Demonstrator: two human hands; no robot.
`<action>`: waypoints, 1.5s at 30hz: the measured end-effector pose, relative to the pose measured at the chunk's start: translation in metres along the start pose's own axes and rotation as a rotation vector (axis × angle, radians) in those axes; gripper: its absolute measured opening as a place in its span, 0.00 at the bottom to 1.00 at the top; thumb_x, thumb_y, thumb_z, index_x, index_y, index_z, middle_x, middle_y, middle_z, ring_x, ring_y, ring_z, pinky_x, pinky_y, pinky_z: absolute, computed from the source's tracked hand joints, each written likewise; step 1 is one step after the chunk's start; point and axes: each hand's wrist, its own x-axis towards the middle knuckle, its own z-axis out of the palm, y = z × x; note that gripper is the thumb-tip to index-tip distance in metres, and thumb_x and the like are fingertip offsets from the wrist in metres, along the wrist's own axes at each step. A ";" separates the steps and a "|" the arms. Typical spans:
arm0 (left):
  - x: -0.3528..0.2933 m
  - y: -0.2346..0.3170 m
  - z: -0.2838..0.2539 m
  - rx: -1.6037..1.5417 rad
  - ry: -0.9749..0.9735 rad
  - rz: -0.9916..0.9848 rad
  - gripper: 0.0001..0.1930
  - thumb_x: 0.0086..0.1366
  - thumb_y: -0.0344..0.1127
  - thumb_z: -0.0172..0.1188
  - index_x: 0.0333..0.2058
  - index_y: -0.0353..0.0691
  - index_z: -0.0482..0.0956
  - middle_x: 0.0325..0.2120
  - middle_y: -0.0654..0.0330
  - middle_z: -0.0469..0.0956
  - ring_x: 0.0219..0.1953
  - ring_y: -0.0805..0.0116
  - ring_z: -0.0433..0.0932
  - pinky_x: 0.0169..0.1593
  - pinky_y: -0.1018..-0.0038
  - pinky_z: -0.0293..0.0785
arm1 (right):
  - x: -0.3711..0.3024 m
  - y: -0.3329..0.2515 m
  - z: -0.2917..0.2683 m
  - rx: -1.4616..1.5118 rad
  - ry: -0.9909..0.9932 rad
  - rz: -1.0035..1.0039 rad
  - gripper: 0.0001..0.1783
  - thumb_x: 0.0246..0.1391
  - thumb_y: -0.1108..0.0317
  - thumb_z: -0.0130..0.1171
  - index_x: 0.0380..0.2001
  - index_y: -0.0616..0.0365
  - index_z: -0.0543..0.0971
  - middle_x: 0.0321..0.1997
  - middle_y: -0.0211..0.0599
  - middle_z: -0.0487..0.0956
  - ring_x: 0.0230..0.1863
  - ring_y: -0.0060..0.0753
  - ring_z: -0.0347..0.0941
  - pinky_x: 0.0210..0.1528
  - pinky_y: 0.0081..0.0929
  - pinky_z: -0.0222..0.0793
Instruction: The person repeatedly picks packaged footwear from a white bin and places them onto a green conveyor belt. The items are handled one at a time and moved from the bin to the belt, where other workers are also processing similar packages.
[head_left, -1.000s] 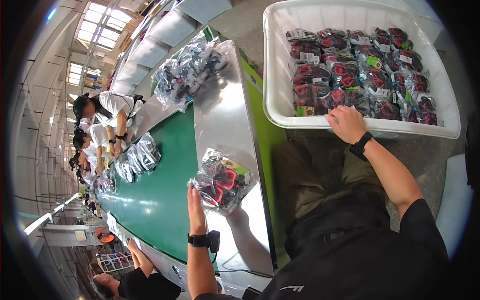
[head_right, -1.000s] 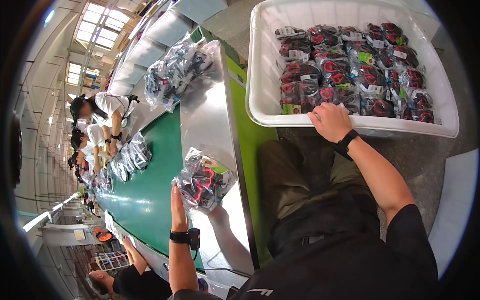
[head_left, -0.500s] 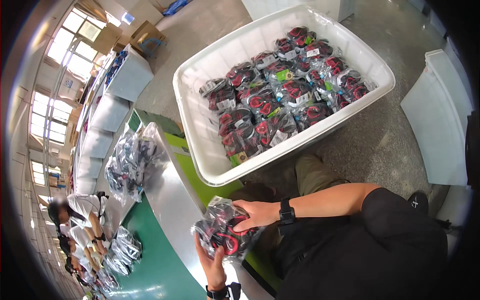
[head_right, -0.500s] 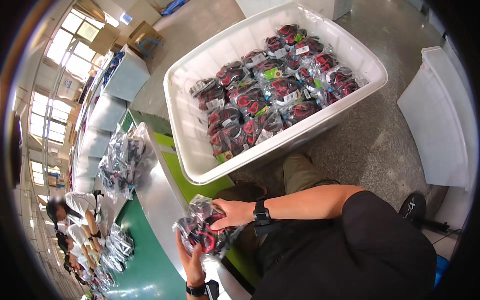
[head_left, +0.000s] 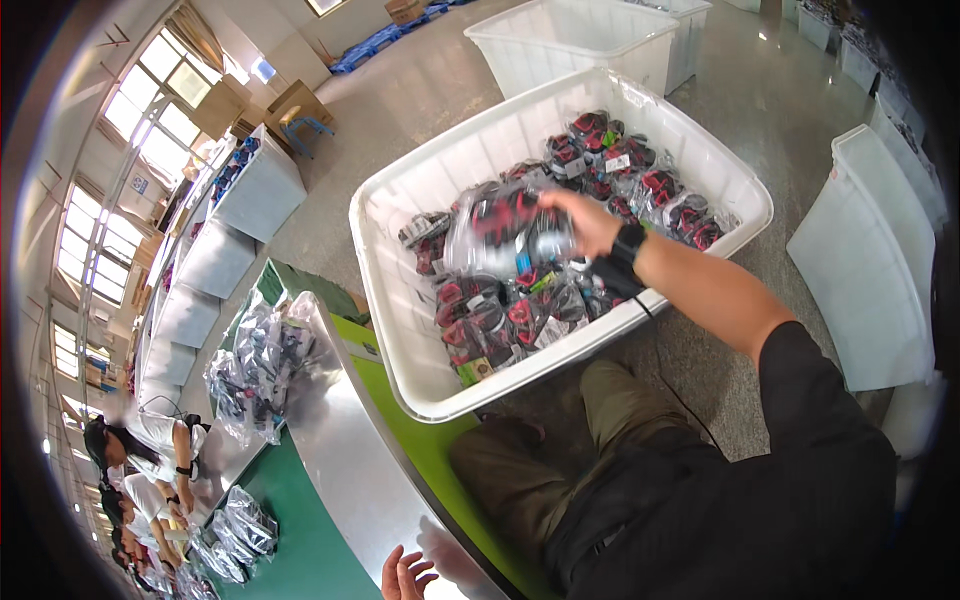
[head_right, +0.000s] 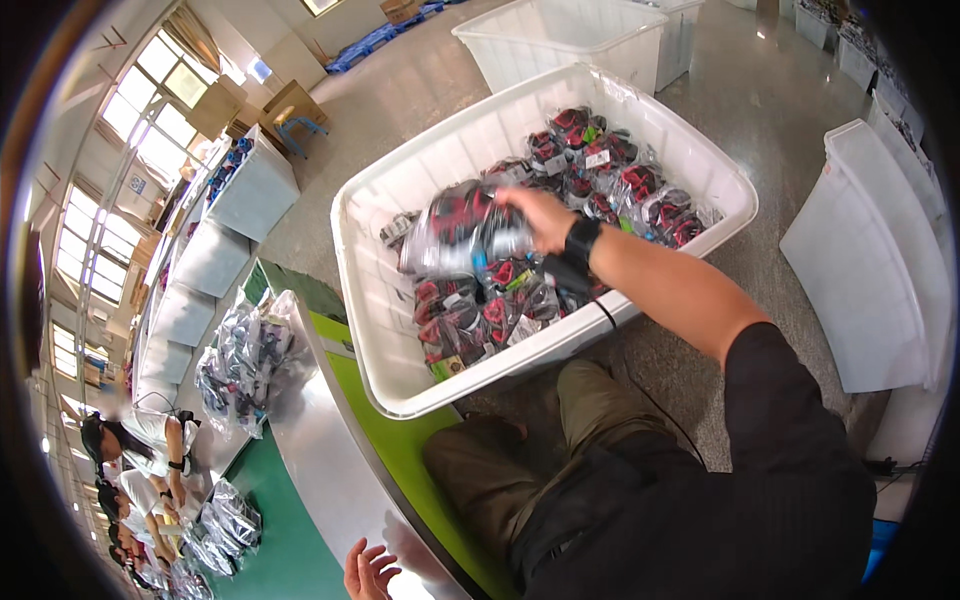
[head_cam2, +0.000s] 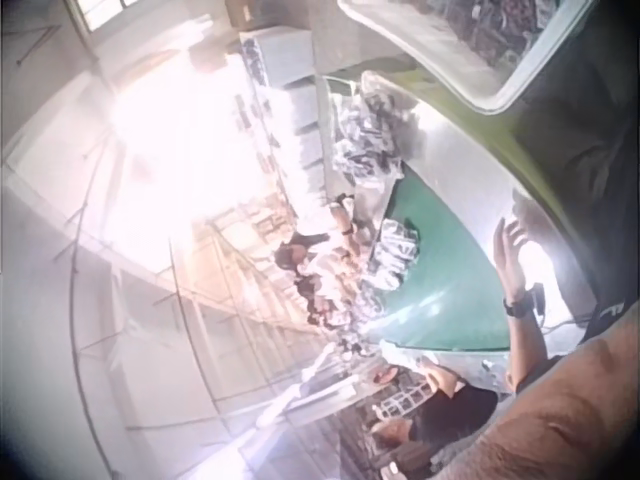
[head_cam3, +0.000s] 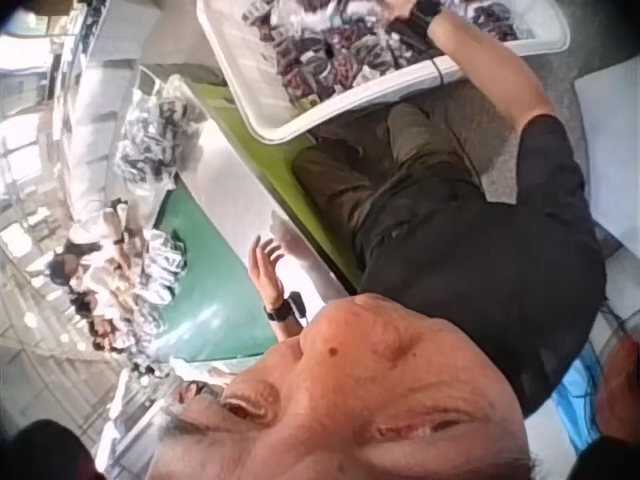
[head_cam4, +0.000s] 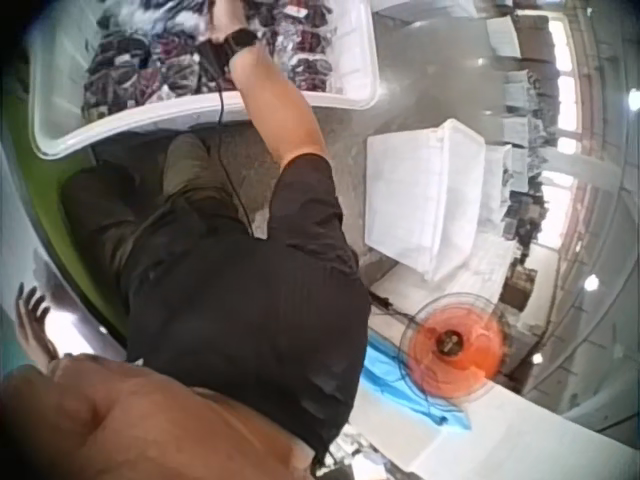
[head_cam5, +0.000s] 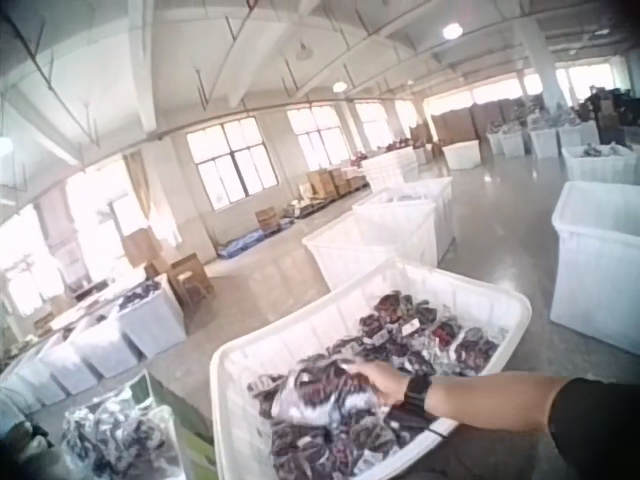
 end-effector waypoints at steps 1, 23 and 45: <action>-0.001 0.002 -0.002 0.008 0.028 -0.017 0.23 0.80 0.38 0.51 0.68 0.34 0.67 0.53 0.49 0.80 0.48 0.60 0.83 0.49 0.67 0.82 | 0.016 -0.021 -0.008 0.000 0.135 -0.080 0.32 0.61 0.46 0.66 0.60 0.53 0.73 0.58 0.43 0.76 0.48 0.41 0.81 0.46 0.47 0.83; 0.048 0.019 -0.058 0.094 0.355 -0.006 0.18 0.74 0.38 0.60 0.54 0.31 0.79 0.41 0.53 0.83 0.42 0.65 0.83 0.41 0.73 0.80 | -0.047 0.166 0.053 -1.217 -0.092 -0.355 0.22 0.61 0.55 0.65 0.51 0.59 0.82 0.36 0.41 0.85 0.38 0.42 0.82 0.42 0.38 0.76; 0.243 -0.071 -0.337 0.941 1.167 -0.028 0.33 0.61 0.51 0.68 0.57 0.31 0.77 0.58 0.45 0.78 0.65 0.47 0.71 0.70 0.56 0.63 | -0.049 0.174 0.078 -1.557 0.008 -0.459 0.09 0.62 0.70 0.57 0.40 0.63 0.81 0.35 0.49 0.82 0.36 0.52 0.80 0.42 0.41 0.74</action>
